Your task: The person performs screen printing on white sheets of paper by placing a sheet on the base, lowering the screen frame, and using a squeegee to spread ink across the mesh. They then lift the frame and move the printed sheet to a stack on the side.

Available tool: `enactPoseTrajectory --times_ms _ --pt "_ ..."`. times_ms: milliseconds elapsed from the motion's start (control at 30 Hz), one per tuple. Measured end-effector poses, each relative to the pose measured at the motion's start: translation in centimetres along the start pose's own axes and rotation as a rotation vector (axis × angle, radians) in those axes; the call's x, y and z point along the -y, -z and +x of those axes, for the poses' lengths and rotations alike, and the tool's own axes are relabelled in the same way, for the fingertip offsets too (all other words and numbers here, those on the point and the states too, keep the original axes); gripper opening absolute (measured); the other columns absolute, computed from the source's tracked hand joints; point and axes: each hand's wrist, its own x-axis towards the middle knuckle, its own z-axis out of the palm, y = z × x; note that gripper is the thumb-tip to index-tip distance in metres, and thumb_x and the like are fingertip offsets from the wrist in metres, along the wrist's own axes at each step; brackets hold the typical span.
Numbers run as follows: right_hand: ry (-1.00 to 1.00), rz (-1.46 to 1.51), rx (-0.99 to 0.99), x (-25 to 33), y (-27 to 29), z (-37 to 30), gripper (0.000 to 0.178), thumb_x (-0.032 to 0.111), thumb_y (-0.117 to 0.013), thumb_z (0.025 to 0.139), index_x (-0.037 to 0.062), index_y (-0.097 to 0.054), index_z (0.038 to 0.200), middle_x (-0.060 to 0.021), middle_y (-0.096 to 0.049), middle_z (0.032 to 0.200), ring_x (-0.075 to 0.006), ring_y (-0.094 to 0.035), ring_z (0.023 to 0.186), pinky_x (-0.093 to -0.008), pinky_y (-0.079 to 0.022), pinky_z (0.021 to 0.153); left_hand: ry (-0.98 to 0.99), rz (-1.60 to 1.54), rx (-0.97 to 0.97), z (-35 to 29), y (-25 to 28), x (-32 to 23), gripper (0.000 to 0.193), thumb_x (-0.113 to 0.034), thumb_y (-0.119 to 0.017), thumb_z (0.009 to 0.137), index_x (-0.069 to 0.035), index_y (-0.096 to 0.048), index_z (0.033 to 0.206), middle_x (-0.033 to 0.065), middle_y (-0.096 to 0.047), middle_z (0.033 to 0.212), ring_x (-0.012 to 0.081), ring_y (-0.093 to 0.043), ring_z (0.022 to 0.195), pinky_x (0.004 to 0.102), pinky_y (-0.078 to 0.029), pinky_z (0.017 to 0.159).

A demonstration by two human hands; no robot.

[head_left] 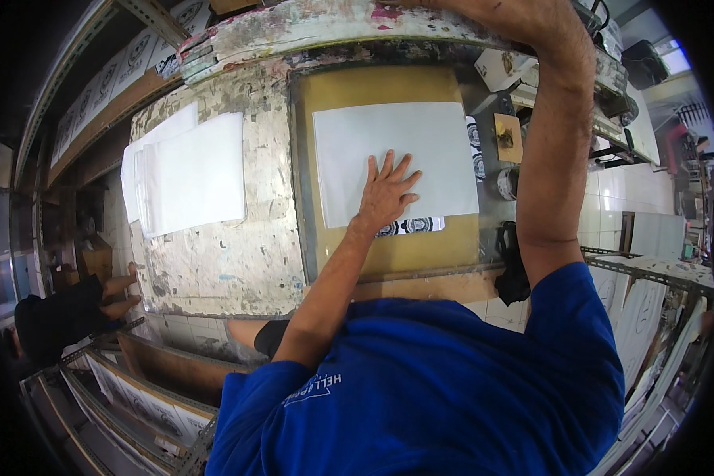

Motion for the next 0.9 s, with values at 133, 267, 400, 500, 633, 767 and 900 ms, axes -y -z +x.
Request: enactPoseTrajectory --times_ms 133,267,400,500,633,767,900 --pt "0.023 0.05 0.001 -0.1 0.0 -0.1 0.06 0.046 -0.088 0.075 -0.0021 -0.078 0.11 -0.0189 -0.078 0.098 -0.0279 -0.072 0.085 -0.0363 -0.057 0.078 -0.001 0.026 -0.004 0.0 -0.1 -0.2 0.051 -0.041 -0.064 0.095 -0.025 -0.061 0.143 0.0067 -0.038 0.163 0.0378 -0.024 0.154 0.0668 -0.011 0.123" --pt "0.022 0.018 0.007 -0.2 -0.1 -0.1 0.061 0.047 -0.087 0.074 -0.0015 -0.078 0.109 -0.0183 -0.078 0.097 -0.0278 -0.072 0.084 -0.0361 -0.057 0.078 -0.009 -0.022 -0.014 -0.1 0.0 -0.3 0.051 -0.039 -0.066 0.095 -0.022 -0.061 0.143 0.0074 -0.039 0.162 0.0379 -0.025 0.153 0.0663 -0.011 0.123" --pt "0.153 -0.111 -0.092 1.1 -0.4 -1.2 0.059 0.048 -0.087 0.074 0.0008 -0.078 0.109 -0.0173 -0.078 0.094 -0.027 -0.071 0.081 -0.037 -0.057 0.076 -0.001 -0.087 -0.099 -0.3 1.1 0.1 0.055 -0.039 -0.066 0.096 -0.018 -0.056 0.146 0.0084 -0.049 0.155 0.0387 -0.036 0.148 0.0618 -0.018 0.123" --pt "0.085 -0.032 -0.057 0.3 -0.8 -2.1 0.056 0.048 -0.086 0.074 0.0032 -0.079 0.109 -0.0153 -0.077 0.09 -0.0262 -0.07 0.076 -0.0376 -0.056 0.073 0.109 -0.414 -0.389 -0.4 5.6 -1.3 0.063 -0.037 -0.072 0.092 -0.01 -0.055 0.146 0.0121 -0.058 0.146 0.0389 -0.044 0.142 0.0563 -0.025 0.123" --pt "0.067 -0.184 0.083 0.8 -1.2 -4.5 0.051 0.037 -0.087 0.077 0.0115 -0.075 0.119 -0.0144 -0.077 0.098 -0.0258 -0.074 0.081 -0.0363 -0.058 0.078 0.172 -0.945 -0.924 -2.7 12.1 -2.5 0.1 -0.041 -0.09 0.074 0.002 -0.043 0.151 0.0155 -0.064 0.132 0.0313 -0.056 0.13 0.0473 -0.036 0.116" --pt "0.193 -0.109 -0.146 1.4 -5.7 -10.2 0.045 0.035 -0.086 0.076 0.0177 -0.077 0.116 -0.0089 -0.07 0.081 -0.0275 -0.066 0.067 -0.0392 -0.053 0.063 0.121 -1.088 -1.168 -5.2 17.1 -3.8 0.148 -0.054 -0.097 0.05 0.008 -0.018 0.16 0.015 -0.054 0.141 0.0276 -0.057 0.126 0.0423 -0.046 0.109" --pt "0.062 -0.133 -0.035 2.8 -8.4 -15.8 0.039 0.028 -0.082 0.078 0.0188 -0.078 0.116 -0.0083 -0.062 0.072 -0.0276 -0.064 0.067 -0.0401 -0.051 0.062 0.466 -1.178 -1.02 -9.6 15.7 -5.1 0.126 -0.013 -0.101 0.059 0.009 -0.025 0.158 0.0169 -0.058 0.139 0.0243 -0.06 0.122 0.0383 -0.052 0.103"
